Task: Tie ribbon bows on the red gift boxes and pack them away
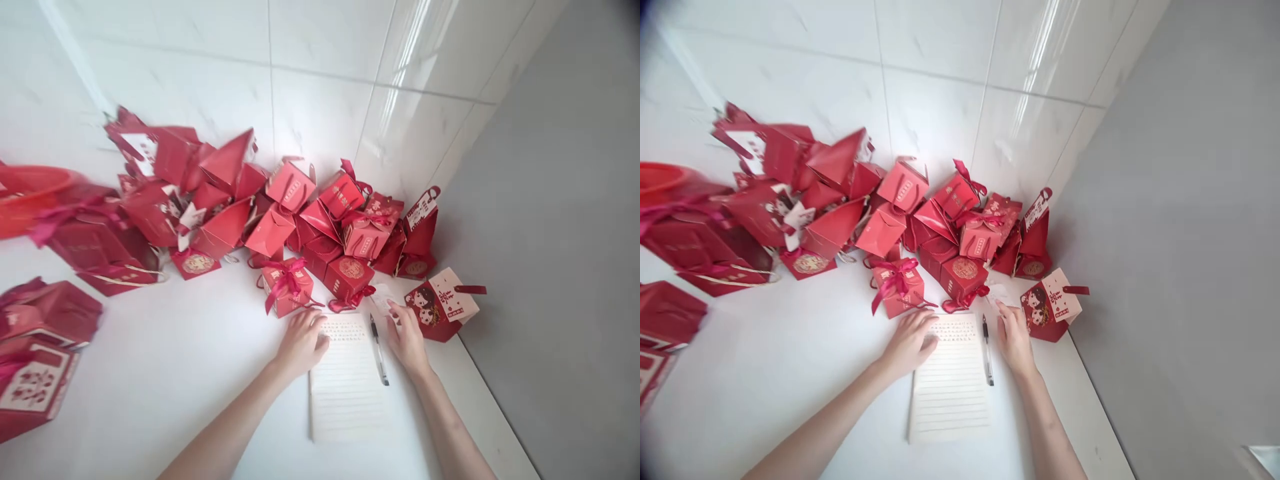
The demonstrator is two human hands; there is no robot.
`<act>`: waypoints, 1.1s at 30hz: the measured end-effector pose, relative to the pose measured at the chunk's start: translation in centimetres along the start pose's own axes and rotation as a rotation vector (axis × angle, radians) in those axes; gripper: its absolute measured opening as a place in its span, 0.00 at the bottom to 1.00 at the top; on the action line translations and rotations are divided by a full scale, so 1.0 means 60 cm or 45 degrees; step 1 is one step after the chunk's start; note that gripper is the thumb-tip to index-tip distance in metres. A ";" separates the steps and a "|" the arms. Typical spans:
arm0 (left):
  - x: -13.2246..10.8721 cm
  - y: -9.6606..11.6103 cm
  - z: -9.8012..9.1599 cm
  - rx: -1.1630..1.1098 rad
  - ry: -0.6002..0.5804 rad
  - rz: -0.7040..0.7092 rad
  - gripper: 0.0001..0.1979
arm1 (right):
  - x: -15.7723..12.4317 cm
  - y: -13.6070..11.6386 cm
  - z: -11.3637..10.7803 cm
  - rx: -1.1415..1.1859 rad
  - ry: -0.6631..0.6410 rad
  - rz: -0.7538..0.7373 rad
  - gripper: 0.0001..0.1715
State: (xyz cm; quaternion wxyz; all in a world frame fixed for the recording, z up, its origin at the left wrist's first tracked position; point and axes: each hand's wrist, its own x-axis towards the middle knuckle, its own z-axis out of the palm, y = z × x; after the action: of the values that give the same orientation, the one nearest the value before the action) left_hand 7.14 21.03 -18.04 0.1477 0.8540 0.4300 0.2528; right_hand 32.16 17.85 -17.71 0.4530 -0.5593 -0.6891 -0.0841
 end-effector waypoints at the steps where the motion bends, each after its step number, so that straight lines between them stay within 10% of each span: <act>1: -0.001 -0.001 0.000 -0.023 0.009 -0.004 0.16 | -0.001 -0.010 -0.002 0.006 0.058 0.002 0.14; 5: -0.020 -0.002 -0.003 -0.141 0.099 -0.014 0.15 | -0.009 -0.075 -0.001 0.087 0.138 -0.037 0.09; 10: -0.073 0.004 -0.015 -0.220 0.183 -0.091 0.14 | 0.015 -0.181 0.057 0.185 -0.179 -0.191 0.07; 17: -0.151 0.019 -0.035 -0.241 0.181 -0.189 0.14 | 0.090 -0.293 0.190 -0.159 -0.250 0.105 0.40; 21: -0.183 0.023 -0.048 -0.314 0.178 -0.250 0.15 | 0.110 -0.288 0.217 -0.154 -0.381 0.336 0.38; 33: -0.252 0.019 -0.084 -0.557 0.186 -0.408 0.14 | 0.125 -0.208 0.194 0.295 -0.602 0.215 0.26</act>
State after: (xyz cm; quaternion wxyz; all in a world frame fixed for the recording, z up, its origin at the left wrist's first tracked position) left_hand -2.51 8.29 -17.93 0.3352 0.7025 0.5041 0.3740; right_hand 15.68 25.80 -14.14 0.3457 -0.5633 -0.7318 0.1662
